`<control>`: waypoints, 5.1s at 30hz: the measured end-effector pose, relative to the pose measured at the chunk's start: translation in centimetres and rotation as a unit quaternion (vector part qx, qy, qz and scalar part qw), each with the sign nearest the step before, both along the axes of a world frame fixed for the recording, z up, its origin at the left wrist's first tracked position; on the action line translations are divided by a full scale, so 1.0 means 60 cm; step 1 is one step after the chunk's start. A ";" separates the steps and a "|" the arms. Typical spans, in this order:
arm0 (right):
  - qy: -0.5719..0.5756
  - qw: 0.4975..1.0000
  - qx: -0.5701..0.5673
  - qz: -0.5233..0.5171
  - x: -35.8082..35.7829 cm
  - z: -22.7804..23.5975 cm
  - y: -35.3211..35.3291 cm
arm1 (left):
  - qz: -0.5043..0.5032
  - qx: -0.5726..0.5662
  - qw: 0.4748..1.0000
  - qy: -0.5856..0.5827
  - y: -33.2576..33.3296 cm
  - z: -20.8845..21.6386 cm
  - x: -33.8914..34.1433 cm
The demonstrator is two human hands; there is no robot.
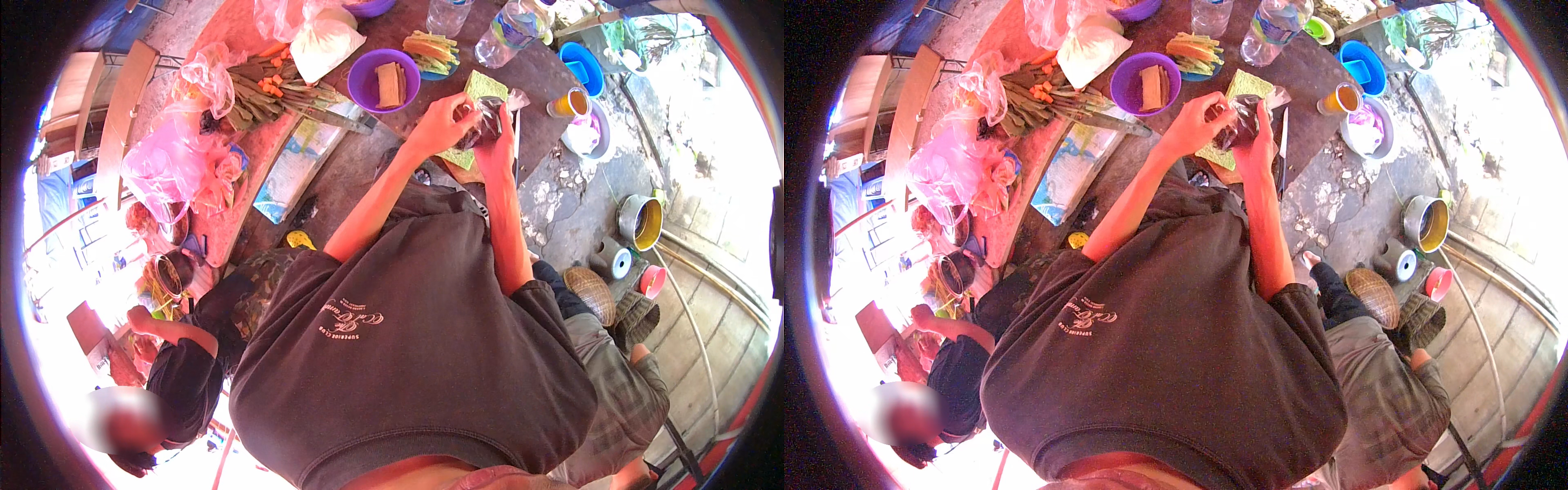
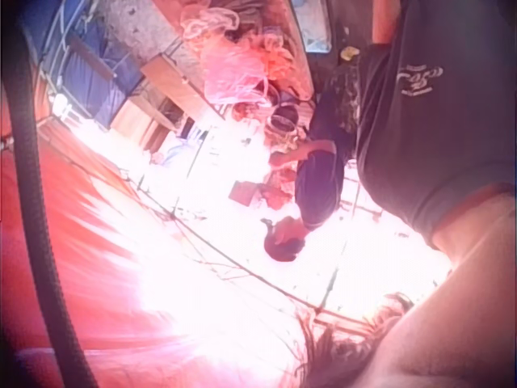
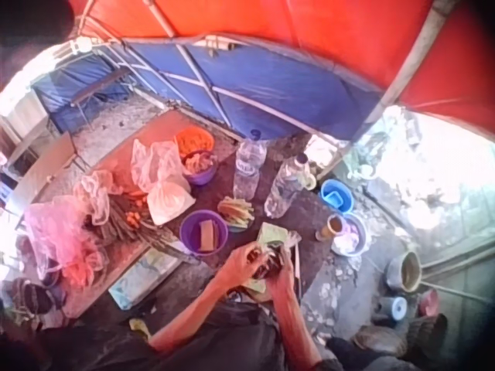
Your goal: The person assembles small food wraps by placing a dark filling onto green sheets, rolling them into cylinders, and cutting them into uniform pieces with a knife. The cut pieces are placed into a purple bowl. The process repeats with multiple wraps.
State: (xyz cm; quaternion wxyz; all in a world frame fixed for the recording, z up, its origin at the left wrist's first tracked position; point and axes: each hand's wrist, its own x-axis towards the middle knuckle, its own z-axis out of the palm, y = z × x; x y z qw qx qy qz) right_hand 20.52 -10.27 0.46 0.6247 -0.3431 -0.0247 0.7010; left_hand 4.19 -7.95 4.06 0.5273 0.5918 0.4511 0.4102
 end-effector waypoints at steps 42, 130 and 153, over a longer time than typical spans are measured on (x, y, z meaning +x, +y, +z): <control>-0.657 0.753 0.016 -0.022 0.037 -0.036 -0.066 | -0.055 -0.194 0.979 0.037 -0.009 -0.113 -0.063; -0.765 0.630 0.033 0.131 0.030 -0.069 -0.043 | 0.213 0.194 0.920 0.265 0.298 -0.102 -0.228; -0.766 0.610 0.036 0.201 0.047 -0.078 -0.020 | -0.252 0.096 0.928 0.257 0.086 -0.179 -0.045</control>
